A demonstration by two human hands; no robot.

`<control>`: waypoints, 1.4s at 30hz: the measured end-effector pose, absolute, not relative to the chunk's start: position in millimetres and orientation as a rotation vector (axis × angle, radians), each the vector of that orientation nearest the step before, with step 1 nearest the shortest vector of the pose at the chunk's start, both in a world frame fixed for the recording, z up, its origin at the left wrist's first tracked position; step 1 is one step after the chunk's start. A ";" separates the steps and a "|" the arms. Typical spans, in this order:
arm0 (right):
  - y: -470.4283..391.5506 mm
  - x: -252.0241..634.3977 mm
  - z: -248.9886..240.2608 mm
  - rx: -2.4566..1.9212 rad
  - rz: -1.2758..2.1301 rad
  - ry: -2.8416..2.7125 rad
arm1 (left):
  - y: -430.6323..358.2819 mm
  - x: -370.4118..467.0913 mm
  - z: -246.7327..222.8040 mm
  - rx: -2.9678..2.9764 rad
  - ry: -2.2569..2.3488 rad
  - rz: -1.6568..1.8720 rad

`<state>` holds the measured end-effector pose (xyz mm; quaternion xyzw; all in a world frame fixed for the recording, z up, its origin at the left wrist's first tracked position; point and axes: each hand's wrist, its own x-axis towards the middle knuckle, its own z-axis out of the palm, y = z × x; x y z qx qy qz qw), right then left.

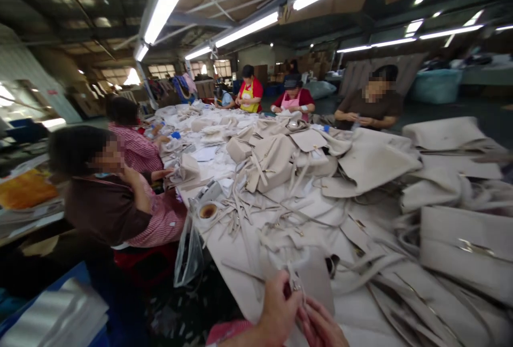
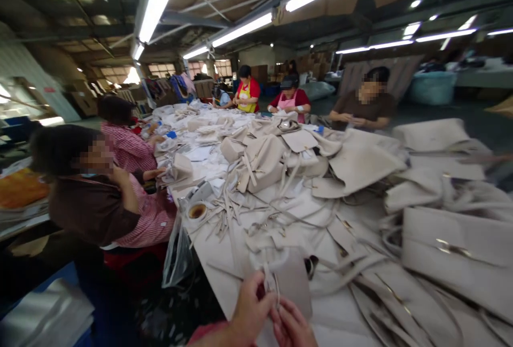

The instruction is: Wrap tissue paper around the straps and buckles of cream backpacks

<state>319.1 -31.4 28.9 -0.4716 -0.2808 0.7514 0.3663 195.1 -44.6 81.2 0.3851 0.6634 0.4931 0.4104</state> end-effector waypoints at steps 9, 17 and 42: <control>-33.3 312.5 70.7 -1.133 1.888 -0.748 | -50.1 191.4 88.6 0.781 1.350 1.068; -29.6 314.8 69.1 -1.133 1.791 -0.868 | -46.8 186.7 94.8 0.726 1.390 0.893; -21.7 298.1 63.5 -1.188 1.560 -1.008 | -54.1 177.5 108.3 2.243 1.797 0.747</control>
